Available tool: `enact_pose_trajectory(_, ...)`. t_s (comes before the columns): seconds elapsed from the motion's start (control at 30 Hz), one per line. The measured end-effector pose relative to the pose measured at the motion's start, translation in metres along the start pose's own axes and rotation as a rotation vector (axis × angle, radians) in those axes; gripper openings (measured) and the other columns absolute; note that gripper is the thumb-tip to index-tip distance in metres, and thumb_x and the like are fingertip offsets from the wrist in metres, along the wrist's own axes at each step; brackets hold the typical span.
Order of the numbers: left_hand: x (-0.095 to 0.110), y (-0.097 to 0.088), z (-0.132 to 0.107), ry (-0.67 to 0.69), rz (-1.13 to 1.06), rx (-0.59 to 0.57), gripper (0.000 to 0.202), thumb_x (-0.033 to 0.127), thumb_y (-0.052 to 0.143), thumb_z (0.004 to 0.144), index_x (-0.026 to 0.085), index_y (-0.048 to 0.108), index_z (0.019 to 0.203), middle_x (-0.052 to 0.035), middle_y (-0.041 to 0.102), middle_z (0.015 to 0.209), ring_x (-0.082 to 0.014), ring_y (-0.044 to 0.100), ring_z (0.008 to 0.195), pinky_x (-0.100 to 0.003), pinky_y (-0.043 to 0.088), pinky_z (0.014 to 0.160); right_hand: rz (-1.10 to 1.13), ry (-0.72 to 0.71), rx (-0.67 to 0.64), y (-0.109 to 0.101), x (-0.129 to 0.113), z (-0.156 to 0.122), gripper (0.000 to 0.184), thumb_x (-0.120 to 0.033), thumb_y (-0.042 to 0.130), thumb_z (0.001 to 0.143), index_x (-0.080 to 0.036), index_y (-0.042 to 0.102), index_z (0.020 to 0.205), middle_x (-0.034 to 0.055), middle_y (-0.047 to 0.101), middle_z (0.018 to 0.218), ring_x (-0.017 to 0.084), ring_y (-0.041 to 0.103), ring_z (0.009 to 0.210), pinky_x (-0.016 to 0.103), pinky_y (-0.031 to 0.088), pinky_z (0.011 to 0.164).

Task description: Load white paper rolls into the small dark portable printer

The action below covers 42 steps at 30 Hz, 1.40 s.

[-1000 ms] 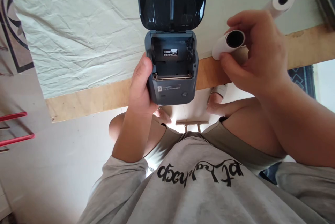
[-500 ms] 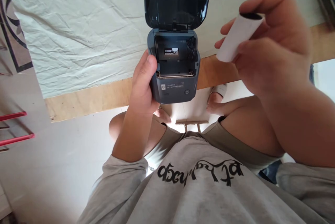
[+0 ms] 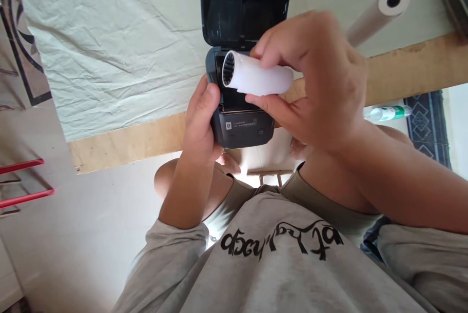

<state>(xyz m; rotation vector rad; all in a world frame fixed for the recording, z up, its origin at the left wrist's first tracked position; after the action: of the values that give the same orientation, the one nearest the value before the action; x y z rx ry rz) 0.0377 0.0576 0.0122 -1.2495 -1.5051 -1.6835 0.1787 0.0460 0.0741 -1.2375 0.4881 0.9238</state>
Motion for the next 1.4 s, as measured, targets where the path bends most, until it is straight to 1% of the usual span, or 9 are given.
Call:
enact_pose_trajectory(0.1, -0.005, -0.003, -0.002, -0.046, 0.003, 0.019, 0.038, 0.054, 0.05, 0.093, 0.02, 0.064, 0.105, -0.0042, 0.067, 0.108, -0.0229, 0.065, 0.113, -0.038, 0.051, 0.099, -0.212, -0.098, 0.09, -0.002, -0.01, 0.004, 0.006, -0.02, 0.06, 0.085, -0.024, 0.058, 0.088, -0.0022, 0.069, 0.104, 0.019, 0.065, 0.104, 0.032, 0.055, 0.081)
enact_pose_trajectory(0.27, -0.005, -0.004, -0.003, -0.029, 0.003, 0.024, 0.032, 0.05, 0.058, 0.088, 0.022, 0.065, 0.101, -0.0042, 0.068, 0.1, -0.0252, 0.061, 0.119, -0.039, 0.049, 0.103, -0.187, -0.224, 0.107, 0.001, -0.011, 0.006, 0.016, -0.012, 0.052, 0.086, -0.022, 0.054, 0.073, -0.0047, 0.072, 0.103, 0.014, 0.067, 0.091, 0.033, 0.054, 0.077)
enact_pose_trajectory(0.5, -0.005, 0.0, -0.001, -0.008, -0.015, -0.024, 0.035, 0.046, 0.05, 0.092, 0.018, 0.065, 0.104, -0.0071, 0.066, 0.092, -0.0269, 0.062, 0.114, -0.042, 0.048, 0.103, -0.198, -0.312, 0.147, -0.002, -0.011, -0.005, 0.012, -0.013, 0.056, 0.082, -0.022, 0.056, 0.074, -0.0008, 0.069, 0.091, 0.017, 0.063, 0.084, 0.036, 0.049, 0.072)
enact_pose_trajectory(0.67, -0.001, -0.001, 0.005, 0.147, 0.031, -0.132, 0.048, 0.052, 0.059, 0.085, 0.025, 0.054, 0.125, -0.0065, 0.061, 0.118, -0.0284, 0.06, 0.118, -0.044, 0.047, 0.103, -0.167, -0.463, 0.125, -0.002, -0.016, -0.018, 0.009, -0.016, 0.06, 0.083, -0.024, 0.056, 0.081, -0.0021, 0.067, 0.09, 0.015, 0.06, 0.081, 0.035, 0.046, 0.07)
enact_pose_trajectory(0.8, -0.008, -0.007, 0.008, 0.18, 0.053, -0.177, 0.065, 0.042, 0.074, 0.075, 0.034, 0.049, 0.133, -0.0024, 0.061, 0.127, -0.0269, 0.061, 0.119, -0.042, 0.05, 0.099, -0.194, -0.519, 0.066, 0.004, -0.016, -0.024, 0.01, -0.019, 0.064, 0.084, -0.024, 0.056, 0.083, -0.0029, 0.068, 0.09, 0.016, 0.062, 0.081, 0.035, 0.042, 0.068)
enact_pose_trajectory(0.9, -0.011, -0.011, 0.01, 0.203, 0.089, -0.172, 0.073, 0.036, 0.079, 0.068, 0.035, 0.049, 0.134, -0.0016, 0.061, 0.127, -0.0262, 0.064, 0.115, -0.04, 0.053, 0.093, -0.125, -0.5, 0.035, 0.001, -0.013, -0.022, 0.009, -0.031, 0.064, 0.086, -0.023, 0.058, 0.086, -0.0003, 0.068, 0.095, 0.016, 0.063, 0.087, 0.036, 0.048, 0.074)
enact_pose_trajectory(1.07, -0.015, -0.015, 0.016, 0.22, 0.105, -0.148, 0.086, 0.038, 0.085, 0.055, 0.035, 0.05, 0.134, -0.0035, 0.062, 0.129, -0.0284, 0.064, 0.114, -0.041, 0.056, 0.09, -0.008, -0.233, 0.31, -0.032, 0.006, -0.017, 0.024, -0.036, 0.055, 0.088, -0.023, 0.059, 0.108, 0.0056, 0.059, 0.112, 0.018, 0.058, 0.107, 0.032, 0.051, 0.08)
enact_pose_trajectory(1.2, -0.013, -0.009, 0.013, 0.186, 0.104, -0.147, 0.086, 0.038, 0.085, 0.055, 0.036, 0.05, 0.134, -0.0044, 0.06, 0.132, -0.0303, 0.059, 0.122, -0.043, 0.053, 0.097, 0.095, -0.126, 0.186, -0.031, 0.015, -0.014, 0.056, -0.046, 0.055, 0.086, -0.035, 0.04, 0.139, -0.0007, 0.037, 0.151, 0.023, 0.043, 0.14, 0.035, 0.048, 0.102)
enact_pose_trajectory(1.4, -0.001, -0.002, 0.001, 0.091, 0.134, -0.115, 0.066, 0.031, 0.08, 0.067, 0.034, 0.054, 0.128, -0.0029, 0.06, 0.12, -0.0229, 0.063, 0.106, -0.033, 0.053, 0.086, 0.301, -0.059, 0.309, -0.04, 0.022, -0.014, 0.035, -0.029, 0.053, 0.088, -0.038, 0.054, 0.122, -0.0035, 0.053, 0.129, 0.019, 0.063, 0.114, 0.034, 0.051, 0.094)
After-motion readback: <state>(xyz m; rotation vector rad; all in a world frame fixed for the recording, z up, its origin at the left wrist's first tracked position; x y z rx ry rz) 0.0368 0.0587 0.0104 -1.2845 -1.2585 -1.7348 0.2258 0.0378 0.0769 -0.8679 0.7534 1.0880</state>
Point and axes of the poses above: each hand's wrist, its own z-axis towards the middle knuckle, its own y-axis out of the palm, x = y × z, the point moved 7 cm from there along z, towards the middle knuckle
